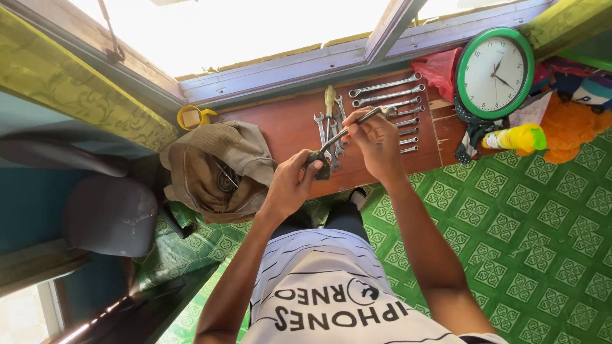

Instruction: The person is inspecting and manipulating a small mechanical component using various wrenches and a screwdriver on a desk.

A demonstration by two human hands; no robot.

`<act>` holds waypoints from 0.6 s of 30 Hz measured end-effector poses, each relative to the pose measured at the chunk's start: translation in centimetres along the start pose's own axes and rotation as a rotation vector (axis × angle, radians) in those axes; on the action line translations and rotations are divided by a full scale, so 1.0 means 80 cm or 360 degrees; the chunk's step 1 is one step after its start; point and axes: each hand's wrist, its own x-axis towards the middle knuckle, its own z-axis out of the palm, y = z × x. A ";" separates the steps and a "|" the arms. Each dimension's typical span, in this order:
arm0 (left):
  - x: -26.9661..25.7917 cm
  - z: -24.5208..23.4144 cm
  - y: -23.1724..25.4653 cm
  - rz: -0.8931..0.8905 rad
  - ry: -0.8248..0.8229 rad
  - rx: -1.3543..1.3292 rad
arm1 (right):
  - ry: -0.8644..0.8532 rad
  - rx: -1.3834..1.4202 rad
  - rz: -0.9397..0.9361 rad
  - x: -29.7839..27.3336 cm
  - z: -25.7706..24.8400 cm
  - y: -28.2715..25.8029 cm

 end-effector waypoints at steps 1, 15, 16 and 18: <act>0.000 0.000 0.001 0.0002 -0.0002 -0.0002 | 0.0002 -0.0002 -0.0001 -0.003 0.007 0.000; -0.006 0.008 -0.009 -0.0415 -0.0071 -0.0037 | 0.0212 0.0257 -0.0050 -0.034 0.046 0.010; -0.004 0.007 -0.010 -0.0412 -0.0074 -0.0039 | 0.0215 0.0255 -0.0052 -0.034 0.042 0.013; -0.001 0.005 -0.011 -0.0460 -0.0110 -0.0088 | 0.0146 0.0288 -0.0011 -0.033 0.036 0.019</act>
